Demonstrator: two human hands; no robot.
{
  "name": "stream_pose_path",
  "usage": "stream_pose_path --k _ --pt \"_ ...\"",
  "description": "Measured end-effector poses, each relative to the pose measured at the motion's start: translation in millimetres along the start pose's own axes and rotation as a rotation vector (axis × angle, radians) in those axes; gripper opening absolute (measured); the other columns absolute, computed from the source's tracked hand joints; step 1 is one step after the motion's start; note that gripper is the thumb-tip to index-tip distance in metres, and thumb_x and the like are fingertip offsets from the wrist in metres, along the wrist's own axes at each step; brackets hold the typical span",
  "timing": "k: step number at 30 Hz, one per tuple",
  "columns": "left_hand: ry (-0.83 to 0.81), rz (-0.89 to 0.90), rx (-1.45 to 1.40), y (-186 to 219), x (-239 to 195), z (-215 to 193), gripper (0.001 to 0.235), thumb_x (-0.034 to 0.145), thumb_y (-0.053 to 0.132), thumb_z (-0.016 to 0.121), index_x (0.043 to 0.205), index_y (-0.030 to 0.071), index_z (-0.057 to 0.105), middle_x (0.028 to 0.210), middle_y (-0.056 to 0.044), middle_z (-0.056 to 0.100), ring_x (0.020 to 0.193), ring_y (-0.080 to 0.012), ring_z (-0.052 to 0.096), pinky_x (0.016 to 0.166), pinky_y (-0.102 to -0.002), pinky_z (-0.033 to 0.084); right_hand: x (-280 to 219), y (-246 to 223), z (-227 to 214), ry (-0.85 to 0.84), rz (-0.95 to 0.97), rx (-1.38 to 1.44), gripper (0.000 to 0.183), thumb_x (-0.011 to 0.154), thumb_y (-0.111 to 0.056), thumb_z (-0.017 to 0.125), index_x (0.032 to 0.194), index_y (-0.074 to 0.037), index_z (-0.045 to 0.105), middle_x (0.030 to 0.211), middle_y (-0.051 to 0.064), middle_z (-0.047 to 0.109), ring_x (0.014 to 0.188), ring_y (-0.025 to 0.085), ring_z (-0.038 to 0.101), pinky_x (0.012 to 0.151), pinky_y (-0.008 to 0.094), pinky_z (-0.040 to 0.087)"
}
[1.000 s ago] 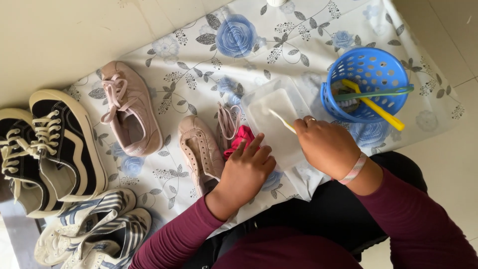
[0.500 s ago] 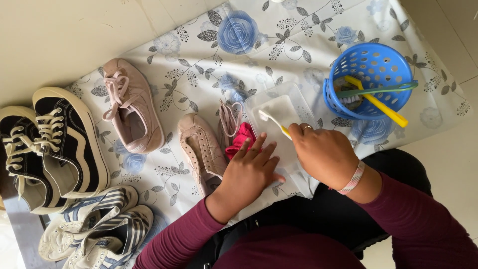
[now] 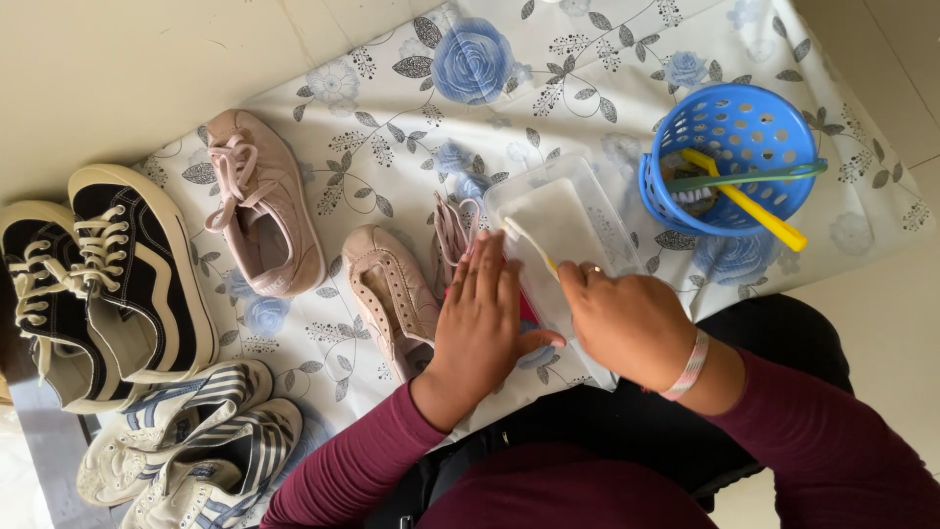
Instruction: The person cleans a light pink sneaker using a toothbrush and a red cloth. They repeatedly dip the toothbrush into a container of white liquid and scrub the shoe's upper and laces, then wipe the surface with the cloth.
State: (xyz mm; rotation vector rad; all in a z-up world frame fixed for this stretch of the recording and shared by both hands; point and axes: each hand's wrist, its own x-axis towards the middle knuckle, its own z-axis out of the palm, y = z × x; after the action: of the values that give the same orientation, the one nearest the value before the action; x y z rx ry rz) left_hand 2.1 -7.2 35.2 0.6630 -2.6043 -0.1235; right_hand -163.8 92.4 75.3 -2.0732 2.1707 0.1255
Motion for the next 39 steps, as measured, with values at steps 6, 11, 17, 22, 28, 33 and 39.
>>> stream_pose_path --k 6,11,17,22,28,33,39 --pt "-0.303 -0.089 -0.006 -3.4 -7.7 10.2 0.131 0.064 0.088 0.051 0.148 -0.012 0.043 0.157 -0.034 0.040 0.149 -0.0451 0.037 0.120 -0.051 0.034 1.0 -2.3 -10.8 0.018 0.023 -0.007 0.029 0.086 -0.012 0.053 0.115 -0.013 0.056 0.078 0.006 0.070 0.043 0.025 0.069 0.041 0.038 0.055" --pt "-0.317 -0.081 0.025 -5.8 -8.7 16.6 0.132 0.062 0.088 0.051 0.148 -0.012 0.045 0.158 -0.032 0.040 0.150 -0.0438 0.037 0.121 -0.050 0.033 -0.5 -1.4 -3.3 0.099 0.014 -0.073 0.030 0.084 -0.012 0.054 0.114 -0.012 0.057 0.071 0.003 0.066 0.040 0.022 0.066 0.039 0.035 0.053" --pt "-0.297 -0.071 0.041 -8.4 -12.9 25.7 0.133 0.062 0.090 0.051 0.149 -0.011 0.044 0.159 -0.032 0.039 0.149 -0.0443 0.037 0.119 -0.051 0.035 0.1 -0.1 -3.7 0.098 0.011 -0.089 0.032 0.084 -0.012 0.053 0.116 -0.012 0.058 0.070 0.003 0.067 0.041 0.022 0.066 0.042 0.034 0.055" --pt "-0.290 -0.082 0.024 -10.2 -12.0 28.8 0.133 0.063 0.091 0.048 0.149 -0.010 0.044 0.158 -0.032 0.039 0.150 -0.0440 0.037 0.119 -0.051 0.035 -3.6 -2.3 -9.5 0.059 -0.013 -0.007 0.034 0.082 -0.013 0.055 0.117 -0.012 0.057 0.070 0.007 0.069 0.041 0.029 0.067 0.041 0.041 0.055" --pt "-0.272 -0.085 0.005 -8.9 -12.5 27.2 0.132 0.062 0.089 0.051 0.148 -0.011 0.045 0.158 -0.032 0.040 0.149 -0.0449 0.038 0.119 -0.052 0.035 -7.4 3.6 -1.9 0.109 -0.051 -0.123 0.046 0.080 -0.012 0.056 0.126 -0.012 0.057 0.063 0.003 0.067 0.037 0.020 0.063 0.038 0.034 0.052" --pt "-0.276 -0.074 -0.001 -9.7 -13.4 28.0 0.133 0.063 0.090 0.051 0.149 -0.011 0.045 0.157 -0.033 0.041 0.148 -0.0448 0.040 0.119 -0.051 0.035 -6.1 7.6 -7.7 0.154 0.025 -0.210 0.050 0.081 -0.013 0.056 0.130 -0.008 0.060 0.066 0.003 0.067 0.037 0.019 0.063 0.038 0.033 0.051" --pt "-0.291 -0.078 -0.026 -11.4 -13.2 28.0 0.132 0.065 0.090 0.050 0.149 -0.012 0.044 0.156 -0.034 0.042 0.147 -0.0462 0.040 0.119 -0.052 0.035 -2.7 10.8 13.0 0.193 0.020 -0.240 0.053 0.080 -0.017 0.058 0.133 -0.012 0.058 0.064 0.002 0.064 0.035 0.020 0.061 0.039 0.033 0.051"
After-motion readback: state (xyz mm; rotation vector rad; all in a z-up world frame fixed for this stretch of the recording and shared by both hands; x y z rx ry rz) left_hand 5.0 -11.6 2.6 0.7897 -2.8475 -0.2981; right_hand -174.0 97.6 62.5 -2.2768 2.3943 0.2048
